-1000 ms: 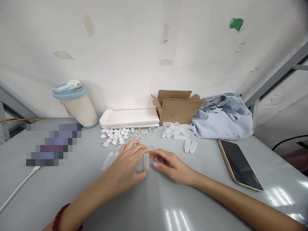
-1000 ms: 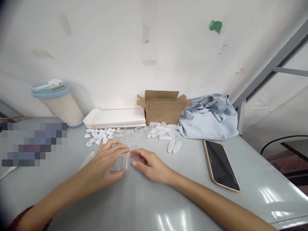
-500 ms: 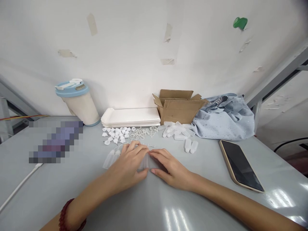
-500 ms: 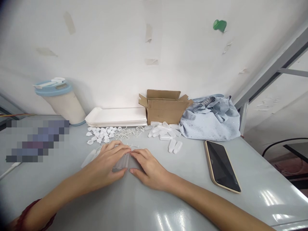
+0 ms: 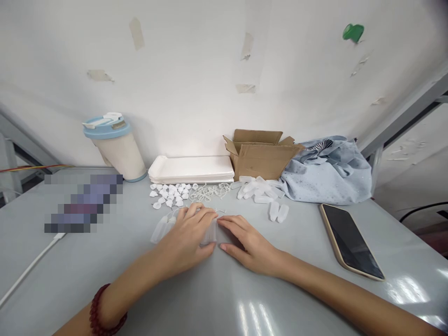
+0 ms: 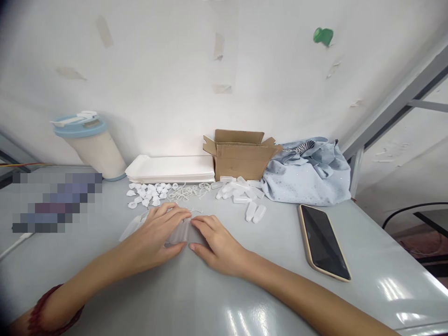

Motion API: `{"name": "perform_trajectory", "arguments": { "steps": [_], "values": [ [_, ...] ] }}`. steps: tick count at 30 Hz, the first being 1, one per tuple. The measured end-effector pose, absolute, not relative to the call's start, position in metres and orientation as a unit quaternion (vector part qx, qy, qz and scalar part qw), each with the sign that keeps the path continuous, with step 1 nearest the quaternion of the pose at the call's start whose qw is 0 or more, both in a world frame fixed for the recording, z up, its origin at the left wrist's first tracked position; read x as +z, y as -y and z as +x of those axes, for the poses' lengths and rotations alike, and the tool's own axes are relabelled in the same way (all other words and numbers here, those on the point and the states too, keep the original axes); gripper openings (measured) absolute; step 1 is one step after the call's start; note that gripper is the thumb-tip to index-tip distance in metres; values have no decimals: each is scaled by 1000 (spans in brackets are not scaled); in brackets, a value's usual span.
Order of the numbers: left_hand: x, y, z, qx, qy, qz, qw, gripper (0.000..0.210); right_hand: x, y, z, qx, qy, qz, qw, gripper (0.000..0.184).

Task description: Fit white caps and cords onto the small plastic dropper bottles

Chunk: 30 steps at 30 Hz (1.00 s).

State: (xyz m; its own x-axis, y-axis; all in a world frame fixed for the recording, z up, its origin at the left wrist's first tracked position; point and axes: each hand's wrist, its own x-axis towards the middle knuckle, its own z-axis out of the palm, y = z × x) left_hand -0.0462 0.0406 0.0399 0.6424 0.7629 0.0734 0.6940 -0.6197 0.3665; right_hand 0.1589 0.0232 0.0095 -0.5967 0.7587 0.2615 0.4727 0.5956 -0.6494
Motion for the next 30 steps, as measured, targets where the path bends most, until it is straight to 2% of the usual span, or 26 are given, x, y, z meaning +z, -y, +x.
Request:
{"name": "perform_trajectory", "arguments": {
  "steps": [14,22,24,27,30],
  "values": [
    [38,-41,-47,111,-404,894,156,31,10,-23,159,269,852,-360,269,42],
    [37,-50,-53,147,-422,878,174,40,13,-23,160,248,849,-369,284,40],
    [39,-57,-58,173,-442,864,169,40,12,-30,165,200,845,-388,309,37],
    [41,-68,-64,179,-472,846,169,40,9,-47,178,57,841,-411,346,33],
    [38,-77,-65,149,-487,845,165,41,7,-65,193,-99,822,-450,333,33]
  ]
}}
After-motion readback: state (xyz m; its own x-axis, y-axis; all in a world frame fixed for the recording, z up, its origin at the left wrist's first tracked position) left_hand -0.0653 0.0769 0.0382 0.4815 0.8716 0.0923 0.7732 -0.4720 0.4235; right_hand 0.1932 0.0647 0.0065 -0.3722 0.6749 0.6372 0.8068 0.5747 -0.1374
